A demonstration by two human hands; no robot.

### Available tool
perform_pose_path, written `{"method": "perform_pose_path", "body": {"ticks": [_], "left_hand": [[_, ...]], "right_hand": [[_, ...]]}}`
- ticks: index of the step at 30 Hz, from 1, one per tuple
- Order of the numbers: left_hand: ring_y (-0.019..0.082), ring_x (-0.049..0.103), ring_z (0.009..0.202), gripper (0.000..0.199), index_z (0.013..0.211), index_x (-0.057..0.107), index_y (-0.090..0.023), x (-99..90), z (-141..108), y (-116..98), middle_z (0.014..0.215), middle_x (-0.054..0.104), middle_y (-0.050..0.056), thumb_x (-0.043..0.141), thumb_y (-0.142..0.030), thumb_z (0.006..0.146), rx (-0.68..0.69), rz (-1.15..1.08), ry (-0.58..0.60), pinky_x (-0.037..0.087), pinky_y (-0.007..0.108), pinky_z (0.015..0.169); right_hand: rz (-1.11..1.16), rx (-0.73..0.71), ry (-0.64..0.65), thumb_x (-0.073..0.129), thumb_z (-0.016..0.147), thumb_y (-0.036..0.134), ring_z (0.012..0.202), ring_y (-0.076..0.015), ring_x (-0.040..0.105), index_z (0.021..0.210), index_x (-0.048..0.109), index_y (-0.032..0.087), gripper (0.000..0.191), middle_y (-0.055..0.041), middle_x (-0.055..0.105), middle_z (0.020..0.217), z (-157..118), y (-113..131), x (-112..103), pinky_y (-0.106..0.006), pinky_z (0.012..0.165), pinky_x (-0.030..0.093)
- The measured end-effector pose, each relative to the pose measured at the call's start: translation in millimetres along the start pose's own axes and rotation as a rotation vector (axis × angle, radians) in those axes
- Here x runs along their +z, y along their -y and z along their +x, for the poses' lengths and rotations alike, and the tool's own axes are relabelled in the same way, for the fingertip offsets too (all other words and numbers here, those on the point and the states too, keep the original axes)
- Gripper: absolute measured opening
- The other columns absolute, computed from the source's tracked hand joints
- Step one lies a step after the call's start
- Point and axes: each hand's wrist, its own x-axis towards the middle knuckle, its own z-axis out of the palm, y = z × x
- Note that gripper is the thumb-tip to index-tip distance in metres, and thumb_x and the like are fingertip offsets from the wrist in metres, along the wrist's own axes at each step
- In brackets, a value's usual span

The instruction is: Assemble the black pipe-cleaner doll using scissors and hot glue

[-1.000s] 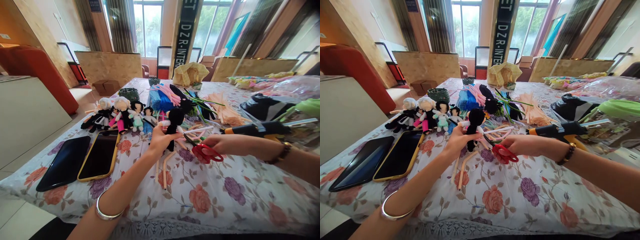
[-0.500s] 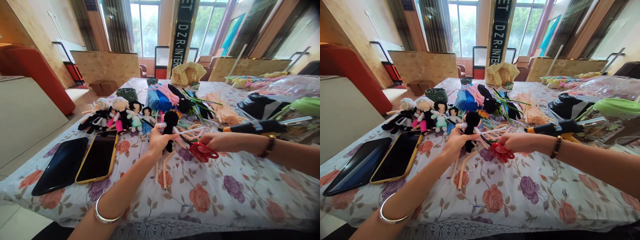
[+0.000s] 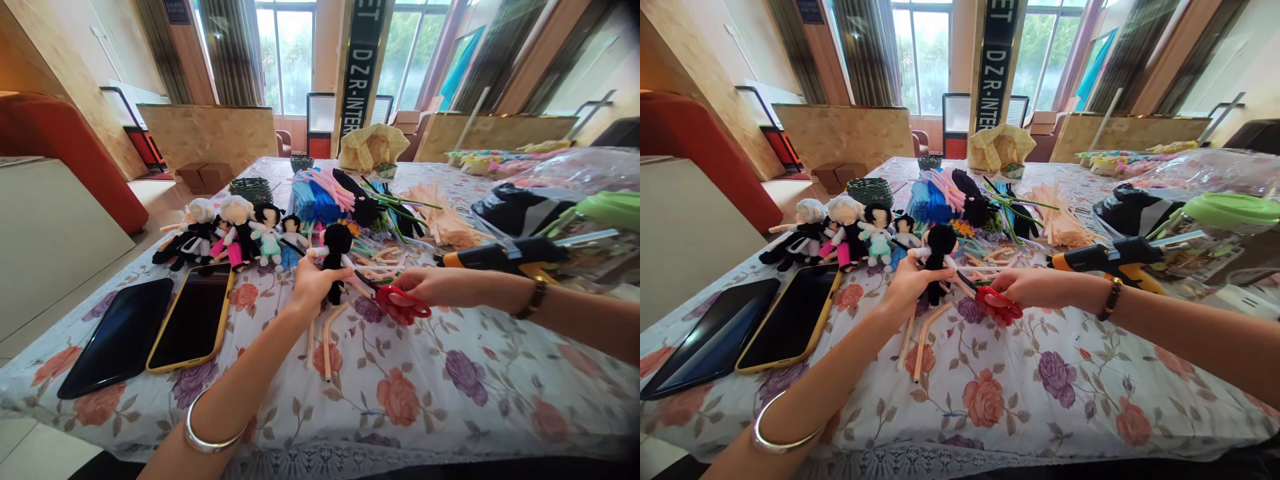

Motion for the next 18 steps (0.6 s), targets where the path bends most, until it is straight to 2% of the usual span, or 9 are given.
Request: {"method": "perform_pose_path", "body": {"ticks": [2,6,14,18], "left_hand": [[0.018,0.063,0.066,0.043,0.081,0.051,-0.018,-0.3,1,0,0.068,0.064,-0.001,0.078,-0.012,0.048,-0.005,0.001,-0.004,0.049,0.030,0.062],[0.018,0.063,0.069,0.044,0.083,0.052,-0.017,-0.3,2,0,0.075,0.066,0.000,0.079,-0.015,0.048,0.007,-0.015,-0.011,0.049,0.030,0.064],[0.016,0.062,0.062,0.043,0.081,0.052,-0.017,1.3,2,-1,0.071,0.065,-0.001,0.080,-0.015,0.048,0.000,-0.089,-0.018,0.048,0.028,0.060],[0.016,0.061,0.060,0.045,0.084,0.052,-0.017,1.9,0,-1,0.071,0.066,0.000,0.080,-0.015,0.049,-0.036,-0.096,-0.016,0.048,0.028,0.057]], "right_hand": [[0.057,-0.037,-0.012,0.054,0.081,0.050,0.055,-0.0068,0.040,0.074,0.057,0.012,0.039,0.0003,0.051,0.065,-1,-3,3,-0.021,0.049,0.029],[0.138,-0.063,-0.137,0.058,0.077,0.053,0.059,-0.0081,0.044,0.080,0.057,0.012,0.041,-0.0002,0.052,0.069,-2,-8,12,-0.021,0.052,0.032],[0.205,-0.105,-0.212,0.058,0.079,0.052,0.053,-0.0070,0.042,0.074,0.054,0.014,0.038,0.0014,0.051,0.062,2,-7,18,-0.021,0.047,0.027],[0.222,-0.156,-0.282,0.051,0.083,0.054,0.052,-0.0075,0.042,0.071,0.053,0.014,0.042,0.0012,0.049,0.061,5,-7,18,-0.022,0.050,0.031]]}}
